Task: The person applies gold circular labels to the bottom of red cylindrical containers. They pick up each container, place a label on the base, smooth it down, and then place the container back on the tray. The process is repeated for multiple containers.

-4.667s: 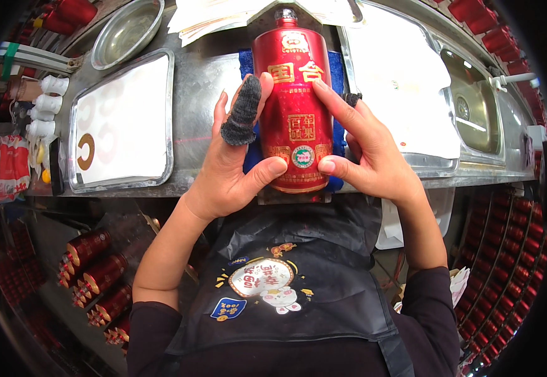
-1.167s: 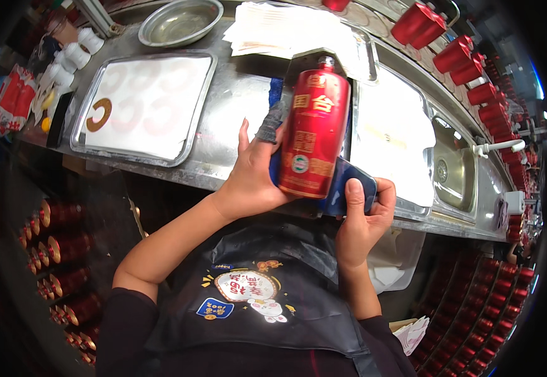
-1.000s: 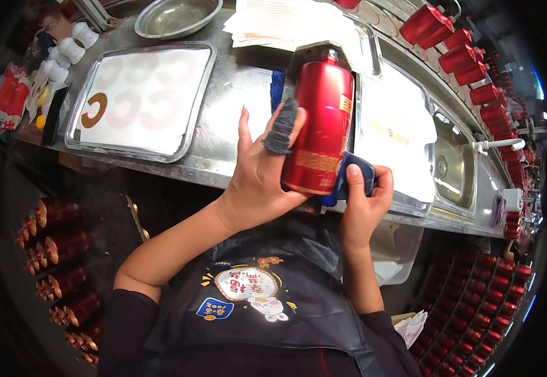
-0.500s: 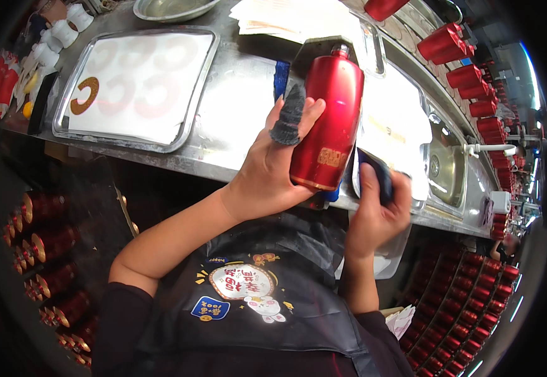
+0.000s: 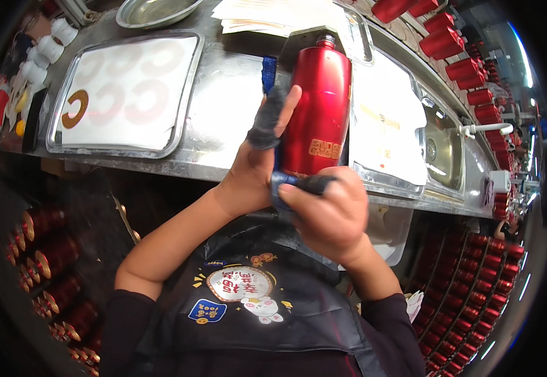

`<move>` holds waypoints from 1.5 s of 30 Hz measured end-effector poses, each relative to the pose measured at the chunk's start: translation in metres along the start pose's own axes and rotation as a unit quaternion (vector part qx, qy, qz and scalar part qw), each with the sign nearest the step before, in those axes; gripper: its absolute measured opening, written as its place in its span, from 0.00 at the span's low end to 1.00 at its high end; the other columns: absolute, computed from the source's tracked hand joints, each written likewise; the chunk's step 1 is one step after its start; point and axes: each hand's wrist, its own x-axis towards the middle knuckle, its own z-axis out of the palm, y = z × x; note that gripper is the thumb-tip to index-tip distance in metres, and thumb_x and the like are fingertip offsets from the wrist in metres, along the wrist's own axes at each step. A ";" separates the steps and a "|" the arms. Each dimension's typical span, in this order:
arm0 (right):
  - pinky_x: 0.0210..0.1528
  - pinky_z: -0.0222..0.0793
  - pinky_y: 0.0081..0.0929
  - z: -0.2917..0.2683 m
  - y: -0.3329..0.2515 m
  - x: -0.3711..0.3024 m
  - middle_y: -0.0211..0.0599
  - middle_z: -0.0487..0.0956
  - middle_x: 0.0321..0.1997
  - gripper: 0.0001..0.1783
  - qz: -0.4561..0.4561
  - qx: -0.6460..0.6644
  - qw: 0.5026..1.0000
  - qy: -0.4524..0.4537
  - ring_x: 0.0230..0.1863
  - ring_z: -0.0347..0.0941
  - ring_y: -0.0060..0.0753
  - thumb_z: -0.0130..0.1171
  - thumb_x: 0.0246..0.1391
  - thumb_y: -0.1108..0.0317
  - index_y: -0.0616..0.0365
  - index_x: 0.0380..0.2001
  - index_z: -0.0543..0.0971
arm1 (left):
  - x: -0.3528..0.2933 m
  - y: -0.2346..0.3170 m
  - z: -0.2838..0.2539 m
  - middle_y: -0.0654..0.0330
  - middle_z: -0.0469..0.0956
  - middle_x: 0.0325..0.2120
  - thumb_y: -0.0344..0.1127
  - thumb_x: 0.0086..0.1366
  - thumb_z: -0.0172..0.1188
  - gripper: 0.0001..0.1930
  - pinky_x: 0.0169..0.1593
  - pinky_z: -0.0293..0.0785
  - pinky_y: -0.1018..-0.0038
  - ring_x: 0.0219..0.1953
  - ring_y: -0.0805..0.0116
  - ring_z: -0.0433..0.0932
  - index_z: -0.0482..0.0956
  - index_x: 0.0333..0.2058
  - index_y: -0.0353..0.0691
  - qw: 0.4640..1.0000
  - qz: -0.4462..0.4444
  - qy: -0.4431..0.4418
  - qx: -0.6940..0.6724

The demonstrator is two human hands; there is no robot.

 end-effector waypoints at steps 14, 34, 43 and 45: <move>0.37 0.72 0.29 -0.003 0.022 -0.058 0.36 0.80 0.30 0.15 0.180 0.159 0.967 0.084 0.31 0.76 0.35 0.72 0.41 0.78 0.58 0.36 0.84 | -0.004 0.012 -0.008 0.40 0.49 0.73 0.42 0.49 0.78 0.62 0.74 0.42 0.50 0.75 0.46 0.51 0.43 0.73 0.32 0.987 -0.145 -0.062 0.013; 0.36 0.72 0.28 -0.015 0.091 0.033 0.39 0.82 0.33 0.13 0.121 0.016 0.964 0.237 0.31 0.77 0.34 0.65 0.50 0.81 0.58 0.40 0.82 | -0.005 -0.003 -0.013 0.43 0.53 0.72 0.50 0.49 0.78 0.63 0.71 0.23 0.38 0.75 0.44 0.50 0.41 0.74 0.42 0.981 -0.107 -0.135 0.093; 0.42 0.70 0.16 0.003 0.065 -0.058 0.27 0.77 0.41 0.09 0.501 0.275 0.766 0.295 0.38 0.72 0.16 0.63 0.59 0.75 0.62 0.42 0.77 | 0.024 0.001 -0.042 0.44 0.74 0.56 0.52 0.52 0.76 0.44 0.66 0.55 0.48 0.63 0.51 0.70 0.67 0.62 0.39 0.978 -0.177 -0.110 -0.027; 0.45 0.68 0.15 -0.004 0.052 -0.046 0.33 0.78 0.45 0.13 0.404 0.354 0.772 0.339 0.42 0.72 0.17 0.62 0.59 0.76 0.65 0.47 0.77 | 0.047 0.002 -0.047 0.51 0.81 0.37 0.46 0.60 0.71 0.21 0.48 0.72 0.62 0.43 0.60 0.80 0.78 0.43 0.35 0.960 -0.250 0.037 -0.124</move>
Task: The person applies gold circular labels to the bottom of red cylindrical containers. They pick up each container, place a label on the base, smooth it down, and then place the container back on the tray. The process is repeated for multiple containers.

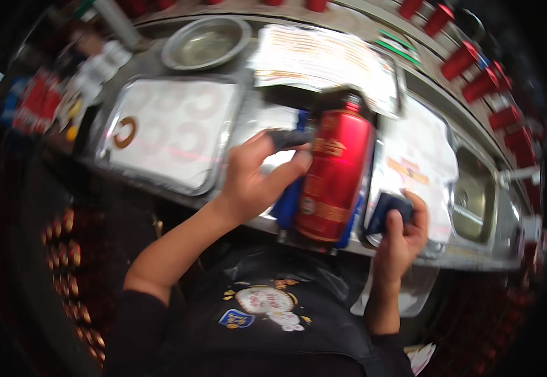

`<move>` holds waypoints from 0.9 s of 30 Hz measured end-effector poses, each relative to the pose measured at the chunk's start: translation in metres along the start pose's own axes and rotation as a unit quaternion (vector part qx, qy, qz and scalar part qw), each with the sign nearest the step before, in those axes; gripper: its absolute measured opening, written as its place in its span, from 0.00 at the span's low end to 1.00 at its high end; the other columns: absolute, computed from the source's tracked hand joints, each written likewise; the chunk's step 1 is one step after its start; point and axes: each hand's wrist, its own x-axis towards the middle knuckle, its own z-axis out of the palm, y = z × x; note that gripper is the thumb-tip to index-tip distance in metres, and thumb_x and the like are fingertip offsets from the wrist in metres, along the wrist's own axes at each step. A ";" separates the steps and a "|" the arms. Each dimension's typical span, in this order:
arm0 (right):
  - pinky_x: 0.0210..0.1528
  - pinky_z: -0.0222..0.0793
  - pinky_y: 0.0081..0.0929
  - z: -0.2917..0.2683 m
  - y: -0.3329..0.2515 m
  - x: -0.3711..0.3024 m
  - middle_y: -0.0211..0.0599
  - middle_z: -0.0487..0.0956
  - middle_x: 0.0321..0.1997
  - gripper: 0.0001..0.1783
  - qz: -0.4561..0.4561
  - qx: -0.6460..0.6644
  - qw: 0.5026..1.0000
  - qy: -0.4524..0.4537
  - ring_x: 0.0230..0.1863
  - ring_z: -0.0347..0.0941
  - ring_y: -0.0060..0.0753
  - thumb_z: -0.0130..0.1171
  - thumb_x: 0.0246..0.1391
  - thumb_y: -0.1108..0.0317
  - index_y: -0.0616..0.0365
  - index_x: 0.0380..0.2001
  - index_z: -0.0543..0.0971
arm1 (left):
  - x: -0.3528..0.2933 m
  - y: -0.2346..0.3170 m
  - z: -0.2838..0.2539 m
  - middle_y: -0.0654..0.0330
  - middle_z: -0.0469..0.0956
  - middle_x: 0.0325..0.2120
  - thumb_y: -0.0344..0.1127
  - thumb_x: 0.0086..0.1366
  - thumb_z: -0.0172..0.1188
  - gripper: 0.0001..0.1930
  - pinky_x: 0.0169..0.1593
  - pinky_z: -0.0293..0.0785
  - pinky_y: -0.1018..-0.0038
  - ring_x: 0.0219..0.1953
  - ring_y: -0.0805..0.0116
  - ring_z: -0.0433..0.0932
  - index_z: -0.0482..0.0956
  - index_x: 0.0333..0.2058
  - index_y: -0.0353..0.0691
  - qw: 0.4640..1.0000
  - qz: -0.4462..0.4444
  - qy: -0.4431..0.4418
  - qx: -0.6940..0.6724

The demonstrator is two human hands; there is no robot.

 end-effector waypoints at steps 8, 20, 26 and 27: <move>0.26 0.66 0.17 0.008 -0.032 -0.017 0.36 0.74 0.40 0.26 0.152 -0.203 0.965 -0.075 0.31 0.71 0.23 0.64 0.55 0.53 0.59 0.49 0.72 | 0.082 -0.023 0.060 0.33 0.79 0.40 0.53 0.65 0.56 0.27 0.52 0.74 0.52 0.47 0.34 0.79 0.71 0.46 0.29 0.996 -0.056 -0.036 0.067; 0.32 0.74 0.17 0.048 -0.063 -0.086 0.48 0.71 0.62 0.61 -0.091 -0.234 0.883 -0.395 0.38 0.81 0.27 0.78 0.36 0.69 0.63 0.74 0.56 | -0.018 0.010 -0.064 0.59 0.82 0.26 0.40 0.56 0.71 0.16 0.35 0.75 0.74 0.30 0.74 0.78 0.79 0.31 0.32 0.995 0.057 -0.009 -0.086; 0.25 0.64 0.26 0.095 -0.051 -0.074 0.41 0.75 0.42 0.64 -0.118 -0.304 0.761 -0.561 0.27 0.68 0.31 0.78 0.32 0.71 0.64 0.74 0.55 | -0.267 0.069 -0.184 0.58 0.80 0.33 0.36 0.59 0.72 0.12 0.40 0.75 0.72 0.35 0.70 0.80 0.82 0.34 0.34 0.933 0.014 0.306 0.191; 0.25 0.64 0.25 0.100 -0.050 -0.074 0.41 0.76 0.43 0.64 -0.072 -0.309 0.764 -0.561 0.25 0.67 0.30 0.78 0.31 0.71 0.63 0.74 0.55 | -0.302 0.074 -0.187 0.57 0.80 0.34 0.35 0.59 0.72 0.12 0.42 0.75 0.70 0.36 0.65 0.80 0.82 0.36 0.34 0.884 -0.004 0.365 0.291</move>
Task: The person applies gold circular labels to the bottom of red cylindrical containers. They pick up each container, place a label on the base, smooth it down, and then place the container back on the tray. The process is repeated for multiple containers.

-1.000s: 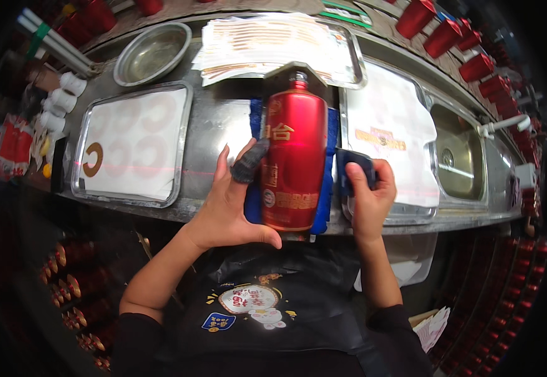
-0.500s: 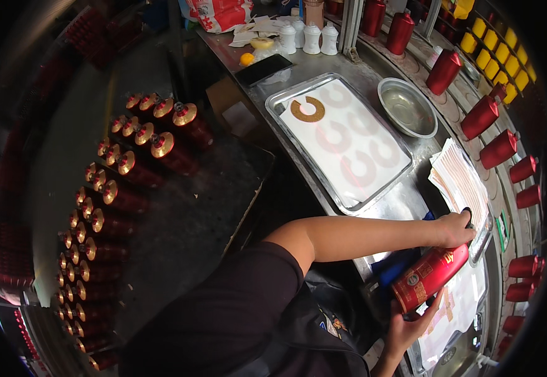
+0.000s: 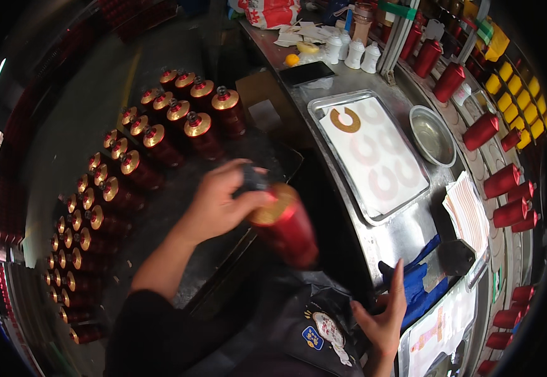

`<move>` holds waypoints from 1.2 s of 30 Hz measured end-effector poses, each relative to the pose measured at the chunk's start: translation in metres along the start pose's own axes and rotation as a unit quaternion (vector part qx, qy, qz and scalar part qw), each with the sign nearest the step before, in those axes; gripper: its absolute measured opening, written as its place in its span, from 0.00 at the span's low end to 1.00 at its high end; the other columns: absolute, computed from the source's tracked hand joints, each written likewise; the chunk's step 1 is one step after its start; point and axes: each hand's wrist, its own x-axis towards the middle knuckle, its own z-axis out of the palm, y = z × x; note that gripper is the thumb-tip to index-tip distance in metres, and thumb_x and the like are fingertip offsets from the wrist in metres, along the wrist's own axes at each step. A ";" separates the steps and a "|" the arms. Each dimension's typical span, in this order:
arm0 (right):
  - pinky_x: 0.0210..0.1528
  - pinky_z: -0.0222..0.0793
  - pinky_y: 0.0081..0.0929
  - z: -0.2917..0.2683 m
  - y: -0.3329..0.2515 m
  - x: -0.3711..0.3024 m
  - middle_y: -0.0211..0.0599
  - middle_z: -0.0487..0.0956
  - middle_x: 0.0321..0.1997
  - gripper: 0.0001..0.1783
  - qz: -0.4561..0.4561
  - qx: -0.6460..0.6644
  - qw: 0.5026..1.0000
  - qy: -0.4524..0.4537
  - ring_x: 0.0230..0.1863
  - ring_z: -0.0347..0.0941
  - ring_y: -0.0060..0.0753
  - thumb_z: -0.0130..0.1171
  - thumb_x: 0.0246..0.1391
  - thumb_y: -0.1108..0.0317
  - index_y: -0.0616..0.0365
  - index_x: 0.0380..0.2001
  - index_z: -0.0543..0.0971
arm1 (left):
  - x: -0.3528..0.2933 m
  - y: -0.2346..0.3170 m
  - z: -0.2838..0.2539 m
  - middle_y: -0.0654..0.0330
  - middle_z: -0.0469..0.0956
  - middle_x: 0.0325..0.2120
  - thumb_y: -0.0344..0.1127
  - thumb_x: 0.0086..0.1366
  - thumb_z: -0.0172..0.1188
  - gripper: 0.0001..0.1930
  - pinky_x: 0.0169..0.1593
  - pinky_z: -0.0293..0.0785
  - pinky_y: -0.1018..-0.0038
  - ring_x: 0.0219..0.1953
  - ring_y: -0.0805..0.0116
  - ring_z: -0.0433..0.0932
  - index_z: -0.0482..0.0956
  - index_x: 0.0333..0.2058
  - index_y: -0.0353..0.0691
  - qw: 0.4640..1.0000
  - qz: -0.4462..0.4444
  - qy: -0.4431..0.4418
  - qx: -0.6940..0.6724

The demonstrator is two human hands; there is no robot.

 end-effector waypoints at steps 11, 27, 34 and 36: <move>0.23 0.57 0.16 -0.009 -0.015 -0.009 0.36 0.77 0.48 0.58 0.105 0.046 0.987 0.109 0.21 0.58 0.16 0.69 0.31 0.78 0.58 0.73 0.61 | -0.039 -0.189 -0.125 0.47 0.75 0.29 0.38 0.62 0.67 0.14 0.38 0.69 0.51 0.35 0.40 0.74 0.74 0.29 0.34 0.851 -0.041 0.268 0.450; 0.32 0.66 0.24 -0.038 0.011 -0.042 0.41 0.79 0.40 0.44 0.067 0.150 0.975 0.152 0.30 0.69 0.28 0.72 0.50 0.64 0.52 0.70 0.67 | 0.124 -0.026 0.121 0.45 0.76 0.54 0.24 0.68 0.61 0.12 0.59 0.74 0.69 0.55 0.62 0.78 0.72 0.48 0.27 0.983 0.050 0.085 -0.153; 0.29 0.67 0.11 -0.030 0.065 -0.089 0.48 0.82 0.51 0.43 0.225 0.324 0.840 0.373 0.23 0.73 0.12 0.66 0.45 0.78 0.67 0.68 0.66 | 0.366 0.137 0.454 0.35 0.68 0.57 0.52 0.46 0.80 0.46 0.62 0.70 0.60 0.58 0.44 0.73 0.67 0.53 0.24 0.976 0.213 0.012 -0.047; 0.27 0.66 0.11 -0.032 0.072 -0.095 0.43 0.81 0.51 0.40 0.276 0.323 0.806 0.412 0.24 0.71 0.11 0.62 0.50 0.80 0.63 0.69 0.65 | 0.432 0.157 0.523 0.33 0.66 0.58 0.55 0.41 0.81 0.51 0.62 0.70 0.57 0.60 0.38 0.70 0.65 0.56 0.27 0.976 0.210 0.064 0.004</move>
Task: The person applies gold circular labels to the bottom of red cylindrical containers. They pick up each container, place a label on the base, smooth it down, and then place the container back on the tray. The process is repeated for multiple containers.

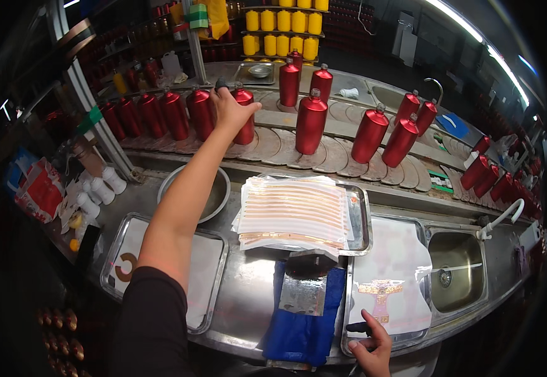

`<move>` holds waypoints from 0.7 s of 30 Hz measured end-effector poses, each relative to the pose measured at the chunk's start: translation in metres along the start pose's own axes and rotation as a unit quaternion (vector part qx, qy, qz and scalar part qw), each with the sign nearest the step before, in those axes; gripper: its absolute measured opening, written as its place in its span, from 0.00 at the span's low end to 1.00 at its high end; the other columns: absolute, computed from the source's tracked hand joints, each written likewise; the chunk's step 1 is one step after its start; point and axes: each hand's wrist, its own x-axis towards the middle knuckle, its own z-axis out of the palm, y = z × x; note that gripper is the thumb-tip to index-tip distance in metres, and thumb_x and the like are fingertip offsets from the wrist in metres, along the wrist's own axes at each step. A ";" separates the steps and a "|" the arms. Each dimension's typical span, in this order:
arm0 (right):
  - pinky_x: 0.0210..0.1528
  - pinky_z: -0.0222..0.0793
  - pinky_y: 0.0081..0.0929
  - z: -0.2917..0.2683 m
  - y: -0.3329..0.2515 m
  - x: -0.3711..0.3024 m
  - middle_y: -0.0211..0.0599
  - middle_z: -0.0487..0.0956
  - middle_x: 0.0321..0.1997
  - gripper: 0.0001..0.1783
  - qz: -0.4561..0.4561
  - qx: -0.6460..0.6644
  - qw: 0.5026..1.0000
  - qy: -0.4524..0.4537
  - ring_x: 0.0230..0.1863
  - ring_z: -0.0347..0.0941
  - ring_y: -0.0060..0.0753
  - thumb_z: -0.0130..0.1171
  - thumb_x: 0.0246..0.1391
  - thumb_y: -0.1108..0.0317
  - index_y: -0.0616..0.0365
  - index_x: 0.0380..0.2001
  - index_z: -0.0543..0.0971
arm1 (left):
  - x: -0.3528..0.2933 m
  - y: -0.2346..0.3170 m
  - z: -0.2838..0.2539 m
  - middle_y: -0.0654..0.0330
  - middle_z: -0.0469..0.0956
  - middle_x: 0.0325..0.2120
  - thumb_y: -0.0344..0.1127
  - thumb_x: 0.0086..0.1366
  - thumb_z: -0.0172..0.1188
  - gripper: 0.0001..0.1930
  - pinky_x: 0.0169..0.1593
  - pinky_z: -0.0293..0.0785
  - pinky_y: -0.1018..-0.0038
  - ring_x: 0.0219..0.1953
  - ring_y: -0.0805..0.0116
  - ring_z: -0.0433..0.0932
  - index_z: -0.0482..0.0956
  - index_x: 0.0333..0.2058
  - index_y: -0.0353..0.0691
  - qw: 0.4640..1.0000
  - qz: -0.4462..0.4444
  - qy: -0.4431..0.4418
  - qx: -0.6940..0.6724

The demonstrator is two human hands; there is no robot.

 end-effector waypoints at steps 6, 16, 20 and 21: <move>0.29 0.67 0.12 -0.007 0.009 0.032 0.45 0.82 0.50 0.40 0.040 0.004 0.997 0.067 0.25 0.73 0.13 0.62 0.50 0.78 0.65 0.69 0.65 | 0.027 -0.040 0.105 0.38 0.77 0.44 0.53 0.40 0.80 0.41 0.54 0.75 0.53 0.49 0.40 0.77 0.72 0.47 0.33 0.998 -0.007 -0.050 -0.028; 0.28 0.61 0.10 0.017 -0.004 0.048 0.37 0.80 0.47 0.36 -0.028 0.010 0.997 -0.075 0.23 0.64 0.06 0.65 0.52 0.77 0.64 0.66 0.70 | -0.074 -0.031 -0.150 0.61 0.83 0.48 0.53 0.64 0.66 0.19 0.54 0.79 0.58 0.49 0.64 0.81 0.81 0.45 0.48 0.608 -0.406 -0.207 -0.650; 0.27 0.60 0.12 0.042 -0.026 0.059 0.33 0.80 0.46 0.35 -0.092 -0.001 0.984 -0.152 0.22 0.61 0.06 0.63 0.53 0.77 0.62 0.66 0.70 | -0.137 -0.016 -0.217 0.60 0.84 0.41 0.52 0.62 0.68 0.19 0.50 0.83 0.61 0.44 0.63 0.84 0.81 0.43 0.44 0.641 -0.408 -0.158 -0.630; 0.26 0.56 0.12 0.050 -0.031 0.059 0.32 0.79 0.45 0.35 -0.117 -0.026 0.982 -0.147 0.21 0.59 0.07 0.61 0.53 0.78 0.62 0.66 0.70 | -0.149 -0.010 -0.229 0.61 0.84 0.41 0.51 0.62 0.68 0.19 0.50 0.82 0.63 0.44 0.64 0.83 0.81 0.42 0.44 0.665 -0.403 -0.141 -0.613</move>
